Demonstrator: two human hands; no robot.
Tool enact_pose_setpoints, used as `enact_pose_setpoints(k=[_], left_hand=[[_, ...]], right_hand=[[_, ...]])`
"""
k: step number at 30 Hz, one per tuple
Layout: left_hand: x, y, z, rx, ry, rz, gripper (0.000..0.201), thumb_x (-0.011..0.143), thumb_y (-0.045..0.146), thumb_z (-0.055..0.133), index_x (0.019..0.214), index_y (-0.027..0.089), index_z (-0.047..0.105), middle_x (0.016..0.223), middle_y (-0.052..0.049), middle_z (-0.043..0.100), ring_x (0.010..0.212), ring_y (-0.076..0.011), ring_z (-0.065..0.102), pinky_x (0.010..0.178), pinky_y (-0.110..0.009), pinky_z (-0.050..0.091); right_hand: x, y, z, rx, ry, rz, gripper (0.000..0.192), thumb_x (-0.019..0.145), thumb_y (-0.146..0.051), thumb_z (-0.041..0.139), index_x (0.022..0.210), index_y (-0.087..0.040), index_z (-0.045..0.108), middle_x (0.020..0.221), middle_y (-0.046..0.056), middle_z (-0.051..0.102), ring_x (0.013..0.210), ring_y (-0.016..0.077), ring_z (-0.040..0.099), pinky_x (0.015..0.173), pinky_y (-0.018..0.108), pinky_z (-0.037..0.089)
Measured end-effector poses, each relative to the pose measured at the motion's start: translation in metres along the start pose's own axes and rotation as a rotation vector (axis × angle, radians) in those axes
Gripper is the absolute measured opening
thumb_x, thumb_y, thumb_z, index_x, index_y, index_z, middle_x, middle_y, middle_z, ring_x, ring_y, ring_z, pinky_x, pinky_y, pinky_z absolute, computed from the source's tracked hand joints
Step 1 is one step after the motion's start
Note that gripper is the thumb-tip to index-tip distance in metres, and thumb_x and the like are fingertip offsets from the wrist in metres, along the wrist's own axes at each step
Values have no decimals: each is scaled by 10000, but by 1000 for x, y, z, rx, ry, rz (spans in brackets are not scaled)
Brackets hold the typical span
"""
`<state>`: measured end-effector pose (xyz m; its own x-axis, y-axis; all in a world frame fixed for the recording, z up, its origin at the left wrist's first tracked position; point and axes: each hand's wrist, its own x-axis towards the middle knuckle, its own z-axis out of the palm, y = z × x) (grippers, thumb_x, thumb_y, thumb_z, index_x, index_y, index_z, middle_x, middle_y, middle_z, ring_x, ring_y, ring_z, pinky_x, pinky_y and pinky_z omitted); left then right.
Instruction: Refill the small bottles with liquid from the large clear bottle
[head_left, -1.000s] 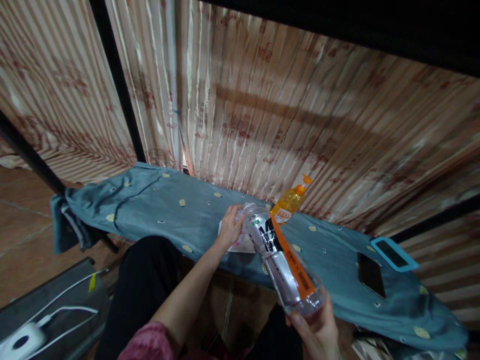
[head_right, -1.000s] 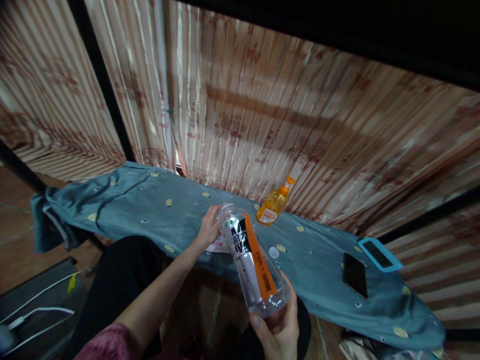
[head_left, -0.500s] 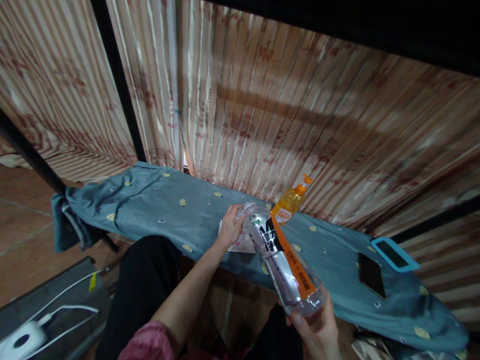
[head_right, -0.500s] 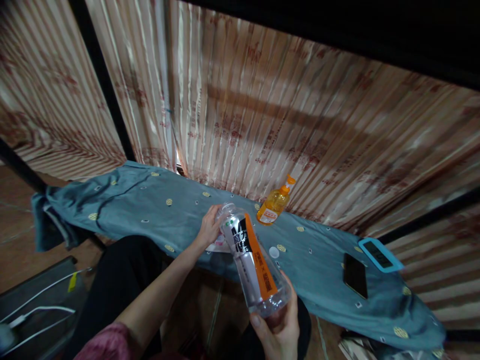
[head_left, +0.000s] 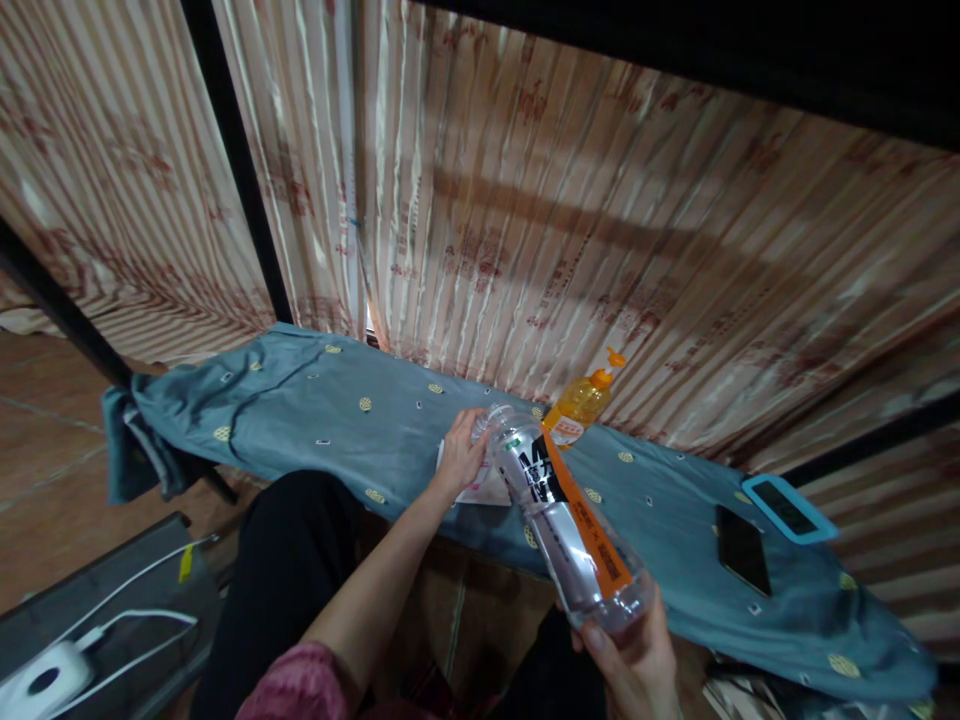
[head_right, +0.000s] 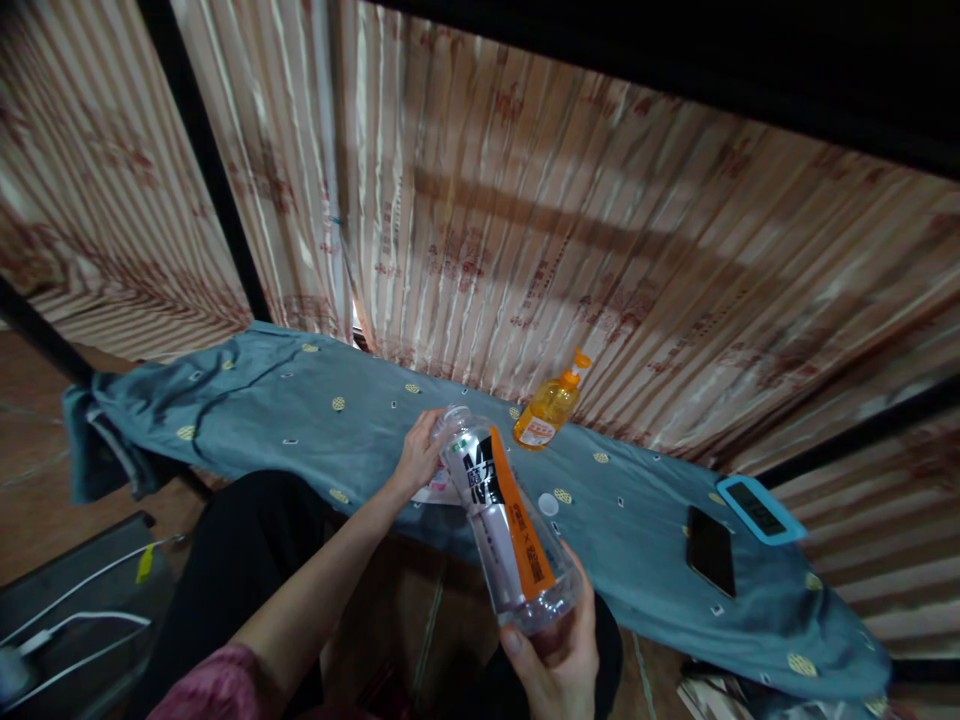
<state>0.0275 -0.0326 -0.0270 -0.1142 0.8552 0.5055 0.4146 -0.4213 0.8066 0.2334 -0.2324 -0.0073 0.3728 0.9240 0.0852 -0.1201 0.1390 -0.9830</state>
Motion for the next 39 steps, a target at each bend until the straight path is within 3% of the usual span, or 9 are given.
enact_pose_setpoints(k=[4, 8, 25, 39], left_hand=[[0, -1, 1, -4, 0, 5, 233, 990, 346, 532, 1123, 186, 637, 1093, -88, 679, 1063, -243, 645, 985, -378, 515], [0, -2, 1, 0, 0, 16, 239, 987, 339, 538, 1135, 179, 635, 1104, -93, 680, 1068, -240, 647, 986, -369, 514], [0, -1, 3, 7, 33, 0, 212, 988, 354, 545, 1090, 201, 651, 1071, -81, 690, 1033, -248, 659, 960, -385, 530], [0, -2, 3, -7, 24, -7, 208, 984, 350, 555, 1099, 206, 651, 1083, -76, 690, 1047, -239, 650, 979, -377, 522]], right_hand=[[0, 1, -1, -8, -3, 8, 918, 622, -455, 906, 1406, -252, 472, 1108, 92, 678, 1041, 306, 661, 805, 380, 560], [0, 0, -1, 1, -10, 1, 904, 640, -445, 897, 1411, -246, 470, 1009, 72, 689, 964, 289, 672, 801, 387, 557], [-1, -2, 1, 6, -13, -3, 873, 652, -431, 893, 1397, -266, 469, 1044, 71, 663, 1165, 355, 644, 779, 364, 573], [-1, -3, 3, -1, 5, -7, 903, 634, -451, 900, 1401, -244, 469, 1044, 86, 668, 1115, 359, 656, 797, 402, 573]])
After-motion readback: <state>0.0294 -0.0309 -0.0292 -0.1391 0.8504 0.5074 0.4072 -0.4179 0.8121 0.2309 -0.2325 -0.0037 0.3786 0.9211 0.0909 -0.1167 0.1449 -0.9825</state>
